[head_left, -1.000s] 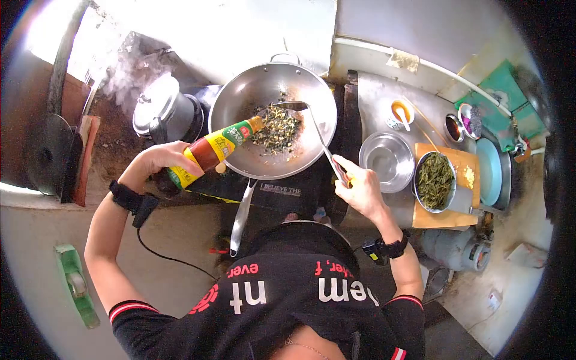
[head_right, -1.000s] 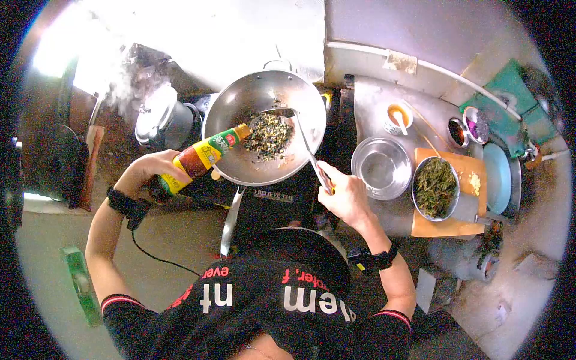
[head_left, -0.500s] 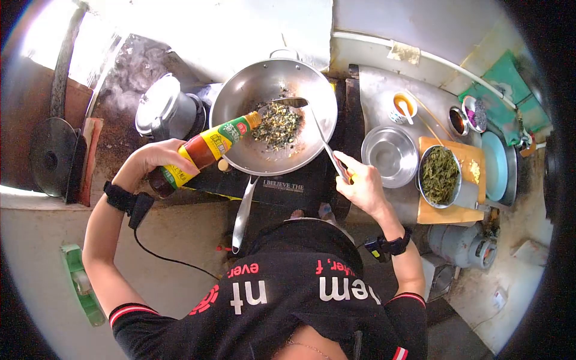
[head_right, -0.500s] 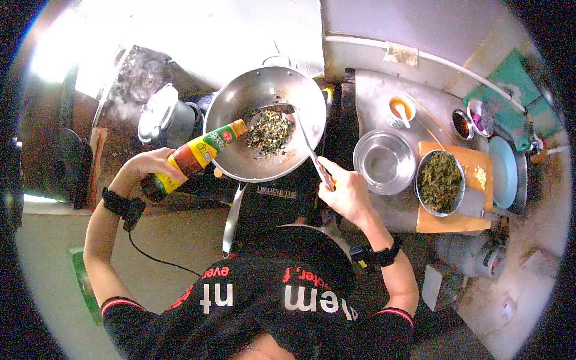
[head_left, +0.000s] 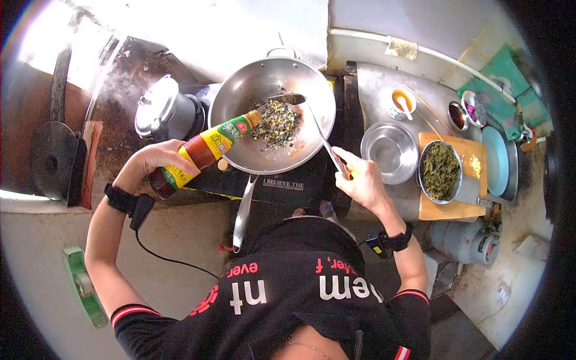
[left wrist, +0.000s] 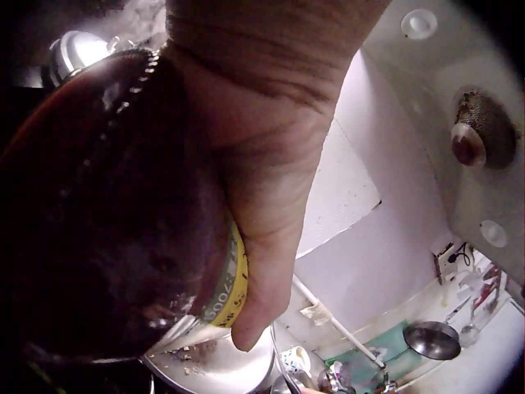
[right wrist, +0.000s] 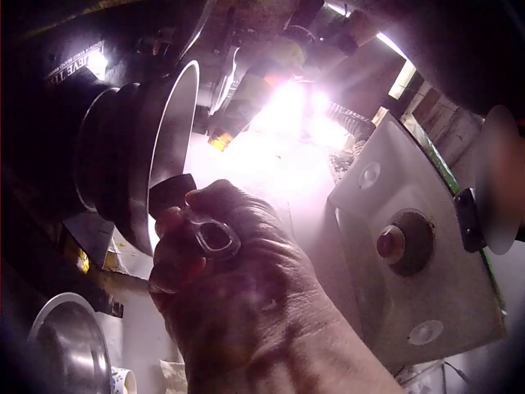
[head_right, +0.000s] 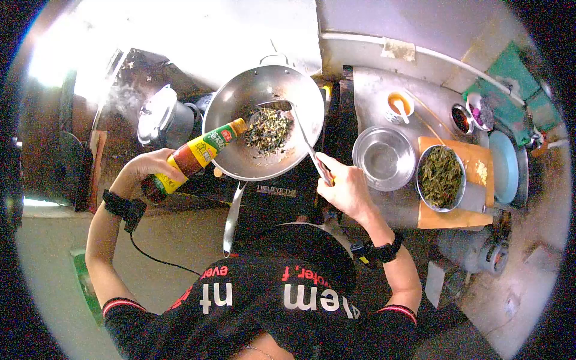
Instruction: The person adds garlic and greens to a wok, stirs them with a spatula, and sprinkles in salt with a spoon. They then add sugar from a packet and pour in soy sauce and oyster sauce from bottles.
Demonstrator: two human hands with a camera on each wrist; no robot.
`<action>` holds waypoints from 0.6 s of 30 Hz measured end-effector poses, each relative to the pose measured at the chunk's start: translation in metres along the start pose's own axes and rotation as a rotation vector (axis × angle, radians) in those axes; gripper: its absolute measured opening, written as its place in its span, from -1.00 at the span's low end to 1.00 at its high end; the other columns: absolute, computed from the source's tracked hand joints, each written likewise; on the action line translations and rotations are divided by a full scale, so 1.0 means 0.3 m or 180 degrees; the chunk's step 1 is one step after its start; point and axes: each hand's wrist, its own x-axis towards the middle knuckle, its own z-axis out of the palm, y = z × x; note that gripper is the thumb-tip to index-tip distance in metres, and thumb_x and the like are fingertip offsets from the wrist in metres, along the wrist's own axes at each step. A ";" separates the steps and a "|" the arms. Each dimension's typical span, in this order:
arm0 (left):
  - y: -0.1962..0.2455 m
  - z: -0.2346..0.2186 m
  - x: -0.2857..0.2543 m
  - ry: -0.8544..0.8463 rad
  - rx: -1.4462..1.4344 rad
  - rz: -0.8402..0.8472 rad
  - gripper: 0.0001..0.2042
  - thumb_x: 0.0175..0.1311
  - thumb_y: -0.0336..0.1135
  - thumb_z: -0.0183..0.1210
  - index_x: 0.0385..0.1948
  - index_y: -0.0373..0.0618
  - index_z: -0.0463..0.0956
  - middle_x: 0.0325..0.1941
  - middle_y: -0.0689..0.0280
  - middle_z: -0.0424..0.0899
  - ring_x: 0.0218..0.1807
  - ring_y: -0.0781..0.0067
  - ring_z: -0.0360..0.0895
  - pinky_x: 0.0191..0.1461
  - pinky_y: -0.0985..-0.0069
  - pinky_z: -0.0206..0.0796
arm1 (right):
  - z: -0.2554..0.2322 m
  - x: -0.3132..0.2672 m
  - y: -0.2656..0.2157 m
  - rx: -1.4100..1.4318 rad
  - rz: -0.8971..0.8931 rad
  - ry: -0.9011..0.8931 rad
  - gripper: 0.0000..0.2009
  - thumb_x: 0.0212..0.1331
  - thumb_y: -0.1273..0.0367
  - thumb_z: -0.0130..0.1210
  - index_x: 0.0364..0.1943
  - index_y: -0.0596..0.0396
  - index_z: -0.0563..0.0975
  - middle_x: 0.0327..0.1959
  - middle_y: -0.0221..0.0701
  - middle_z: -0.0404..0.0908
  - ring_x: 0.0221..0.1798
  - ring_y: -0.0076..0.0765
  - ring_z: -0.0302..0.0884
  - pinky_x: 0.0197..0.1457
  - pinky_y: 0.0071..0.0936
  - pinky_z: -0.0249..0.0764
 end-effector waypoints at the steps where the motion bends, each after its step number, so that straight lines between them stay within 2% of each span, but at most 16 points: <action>1: 0.000 0.002 0.002 -0.0006 0.0006 0.0000 -0.48 -0.25 -0.19 0.38 -0.18 -0.19 0.44 -0.33 0.38 0.54 -0.35 0.60 0.45 -0.24 0.61 0.32 | 0.000 0.000 -0.001 0.0001 0.0006 0.0005 -0.55 -0.17 0.42 0.07 -0.03 0.10 0.48 -0.64 -0.21 0.53 -0.63 -0.28 0.52 -0.48 -0.40 0.41; 7: 0.004 0.026 0.010 -0.0093 -0.0239 0.0023 -0.49 -0.24 -0.22 0.36 -0.16 -0.17 0.44 -0.30 0.41 0.53 -0.31 0.62 0.44 -0.19 0.62 0.31 | 0.004 0.002 0.005 -0.0003 -0.0123 0.0093 -0.54 -0.18 0.42 0.07 -0.03 0.11 0.48 -0.68 -0.21 0.49 -0.68 -0.31 0.47 -0.52 -0.42 0.38; 9: 0.004 0.035 0.011 -0.0079 -0.0326 0.0109 -0.50 -0.24 -0.23 0.36 -0.16 -0.17 0.44 -0.30 0.42 0.53 -0.31 0.62 0.43 -0.18 0.62 0.30 | 0.004 0.000 0.009 -0.0051 -0.0134 0.0077 -0.54 -0.14 0.46 0.09 0.00 0.11 0.47 -0.71 -0.36 0.43 -0.69 -0.60 0.32 -0.54 -0.58 0.31; 10: -0.002 0.040 0.015 -0.0091 -0.0313 0.0111 -0.50 -0.24 -0.23 0.36 -0.16 -0.17 0.44 -0.30 0.42 0.53 -0.31 0.62 0.43 -0.18 0.62 0.30 | 0.003 -0.001 0.009 -0.0051 -0.0121 0.0089 -0.54 -0.14 0.46 0.09 0.00 0.11 0.47 -0.71 -0.36 0.43 -0.69 -0.60 0.32 -0.54 -0.58 0.31; 12: -0.028 0.051 0.038 0.0014 -0.0401 0.0481 -0.50 -0.24 -0.23 0.36 -0.16 -0.17 0.44 -0.30 0.42 0.53 -0.31 0.62 0.43 -0.18 0.62 0.30 | 0.003 -0.001 0.006 0.0010 -0.0096 0.0074 -0.55 -0.14 0.46 0.10 -0.01 0.10 0.47 -0.71 -0.37 0.43 -0.68 -0.62 0.32 -0.55 -0.58 0.31; 13: -0.042 0.053 0.053 0.0001 -0.0388 0.0482 -0.50 -0.24 -0.23 0.36 -0.16 -0.17 0.44 -0.30 0.42 0.53 -0.31 0.62 0.43 -0.18 0.62 0.30 | 0.002 0.000 0.002 0.0010 -0.0082 0.0086 -0.55 -0.14 0.46 0.10 -0.01 0.10 0.47 -0.71 -0.37 0.43 -0.68 -0.62 0.32 -0.55 -0.58 0.31; 15: -0.053 0.062 0.073 0.0056 -0.0424 0.0537 -0.49 -0.26 -0.23 0.36 -0.17 -0.18 0.44 -0.31 0.41 0.53 -0.32 0.62 0.43 -0.18 0.62 0.30 | 0.001 0.001 -0.005 0.0034 -0.0018 0.0095 -0.54 -0.18 0.42 0.07 -0.04 0.11 0.48 -0.67 -0.20 0.50 -0.67 -0.32 0.47 -0.52 -0.43 0.38; 18: -0.035 0.084 0.081 0.0080 -0.0439 0.0519 -0.50 -0.27 -0.23 0.36 -0.18 -0.18 0.45 -0.31 0.40 0.53 -0.33 0.61 0.43 -0.19 0.62 0.30 | 0.001 -0.001 -0.006 -0.0027 -0.0125 0.0179 -0.54 -0.17 0.42 0.07 -0.03 0.11 0.48 -0.66 -0.20 0.51 -0.67 -0.34 0.47 -0.52 -0.44 0.38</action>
